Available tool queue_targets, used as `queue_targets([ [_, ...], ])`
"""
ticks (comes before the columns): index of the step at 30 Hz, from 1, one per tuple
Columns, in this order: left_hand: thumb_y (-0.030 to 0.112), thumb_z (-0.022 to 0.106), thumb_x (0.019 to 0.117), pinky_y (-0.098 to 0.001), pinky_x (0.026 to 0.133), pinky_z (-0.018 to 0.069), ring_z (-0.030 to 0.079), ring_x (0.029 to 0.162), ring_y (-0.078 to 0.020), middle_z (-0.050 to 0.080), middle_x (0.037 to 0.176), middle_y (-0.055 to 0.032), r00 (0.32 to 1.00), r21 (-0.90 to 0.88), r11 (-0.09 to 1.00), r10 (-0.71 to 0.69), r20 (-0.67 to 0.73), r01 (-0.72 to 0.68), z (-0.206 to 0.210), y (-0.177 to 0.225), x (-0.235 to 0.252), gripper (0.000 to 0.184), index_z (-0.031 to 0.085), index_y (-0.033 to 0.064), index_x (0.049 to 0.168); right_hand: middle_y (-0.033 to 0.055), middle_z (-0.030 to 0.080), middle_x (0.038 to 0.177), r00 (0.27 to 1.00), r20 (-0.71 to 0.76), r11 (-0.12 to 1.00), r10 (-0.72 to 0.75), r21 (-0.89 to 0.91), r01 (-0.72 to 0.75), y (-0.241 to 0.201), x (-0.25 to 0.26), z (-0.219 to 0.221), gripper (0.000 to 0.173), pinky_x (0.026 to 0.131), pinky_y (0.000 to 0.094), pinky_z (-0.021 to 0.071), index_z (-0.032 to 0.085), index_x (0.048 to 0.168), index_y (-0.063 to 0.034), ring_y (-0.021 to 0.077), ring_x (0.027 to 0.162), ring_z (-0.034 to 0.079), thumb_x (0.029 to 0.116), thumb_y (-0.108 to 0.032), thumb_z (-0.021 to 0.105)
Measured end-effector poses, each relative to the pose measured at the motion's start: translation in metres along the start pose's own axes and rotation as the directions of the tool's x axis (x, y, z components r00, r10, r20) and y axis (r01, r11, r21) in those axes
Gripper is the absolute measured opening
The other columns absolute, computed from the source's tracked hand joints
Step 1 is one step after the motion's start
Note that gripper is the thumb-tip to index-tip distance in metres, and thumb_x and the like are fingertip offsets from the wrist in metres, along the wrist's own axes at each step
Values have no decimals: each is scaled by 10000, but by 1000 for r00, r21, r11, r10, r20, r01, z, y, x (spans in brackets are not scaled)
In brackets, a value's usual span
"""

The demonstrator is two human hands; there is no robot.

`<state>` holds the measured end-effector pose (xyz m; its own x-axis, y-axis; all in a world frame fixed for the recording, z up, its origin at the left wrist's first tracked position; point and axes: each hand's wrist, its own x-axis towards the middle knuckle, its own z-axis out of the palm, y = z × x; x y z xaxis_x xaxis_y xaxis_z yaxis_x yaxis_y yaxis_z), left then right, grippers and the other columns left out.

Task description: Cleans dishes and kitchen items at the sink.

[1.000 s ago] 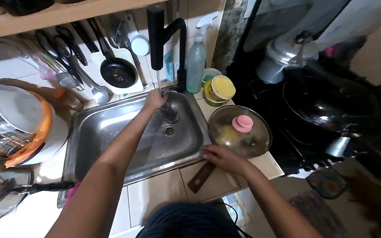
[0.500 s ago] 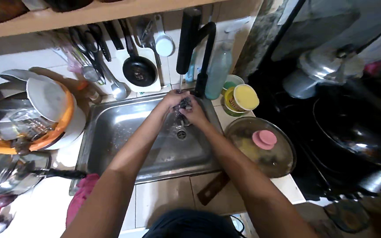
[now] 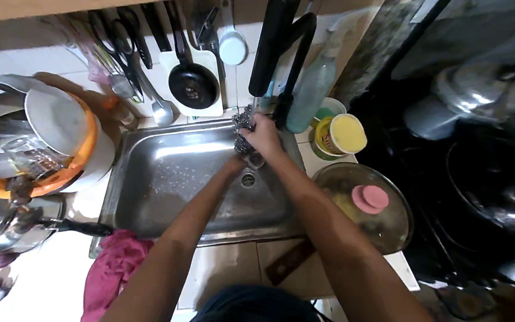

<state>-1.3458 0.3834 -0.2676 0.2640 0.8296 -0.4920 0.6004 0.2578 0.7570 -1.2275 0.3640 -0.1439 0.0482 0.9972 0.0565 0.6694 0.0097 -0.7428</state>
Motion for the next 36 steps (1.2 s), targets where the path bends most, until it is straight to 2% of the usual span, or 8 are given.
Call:
queue_targets([
  [10, 135, 379, 1125, -452, 1080, 399, 522, 1238, -368, 482, 1425, -320, 930, -404, 857, -366, -43, 319, 30, 72, -59, 444, 362, -117, 1489, 248, 676, 1059, 998, 15, 994, -64, 88, 62, -7, 14, -16, 356, 909, 547, 513, 623, 1177, 77, 374, 1002, 664, 1001, -227, 678],
  [12, 148, 385, 1127, -469, 1139, 379, 509, 1336, -379, 489, 1461, -312, 961, -272, 930, -270, -54, 246, 32, 51, -39, 435, 402, -112, 1475, 244, 677, 1046, 998, 14, 994, -61, 95, 59, -5, 15, -19, 305, 904, 531, 517, 630, 1145, 81, 362, 990, 668, 1003, -187, 667],
  [14, 170, 492, 1087, -561, 1026, 498, 626, 1179, -470, 618, 1258, -366, 957, -20, 989, 138, -255, -148, 50, -14, 10, 401, 556, -145, 1327, 244, 673, 1040, 998, 5, 994, -57, 91, 56, -3, 15, -22, 293, 900, 521, 515, 631, 1139, 79, 353, 981, 664, 1003, -179, 664],
  [17, 147, 568, 1049, -594, 1055, 461, 626, 1187, -429, 656, 1231, -289, 977, 190, 967, 190, -101, -169, 29, -25, 35, 310, 633, -71, 1259, 217, 658, 1008, 994, 69, 995, -80, 72, 75, -4, 15, -29, 291, 872, 497, 509, 631, 1093, 74, 318, 947, 642, 992, -194, 686],
  [24, 51, 581, 1009, -582, 1087, 445, 620, 1228, -452, 682, 1242, -268, 819, 681, 548, 557, 137, -486, 8, -23, -25, 252, 705, -60, 1198, 234, 670, 1040, 993, 7, 990, -121, 75, 120, -4, 16, -29, 333, 897, 515, 512, 639, 1106, 82, 341, 983, 656, 976, -218, 703],
  [28, 42, 498, 1040, -598, 1057, 452, 623, 1212, -453, 670, 1262, -261, 800, 686, 419, 391, 454, -594, 18, -49, -25, 280, 677, -58, 1231, 231, 670, 1029, 992, 57, 991, -110, 80, 105, -2, 16, -27, 318, 893, 513, 511, 639, 1092, 80, 334, 970, 654, 967, -202, 716],
  [32, 41, 537, 1024, -572, 1090, 443, 624, 1227, -437, 683, 1256, -248, 826, 696, 483, 477, 299, -531, 19, -51, -29, 264, 697, -49, 1214, 226, 665, 1016, 996, 15, 993, -88, 86, 86, -1, 12, -25, 292, 883, 511, 512, 640, 1089, 76, 332, 960, 651, 981, -190, 697],
  [36, 79, 487, 1060, -613, 1040, 457, 615, 1221, -454, 657, 1281, -262, 903, 757, 492, 222, 369, -430, 22, -38, -29, 294, 662, -38, 1265, 222, 661, 1016, 995, 57, 996, -79, 54, 76, -1, 6, -24, 284, 884, 514, 507, 639, 1065, 72, 334, 966, 645, 975, -189, 706],
])
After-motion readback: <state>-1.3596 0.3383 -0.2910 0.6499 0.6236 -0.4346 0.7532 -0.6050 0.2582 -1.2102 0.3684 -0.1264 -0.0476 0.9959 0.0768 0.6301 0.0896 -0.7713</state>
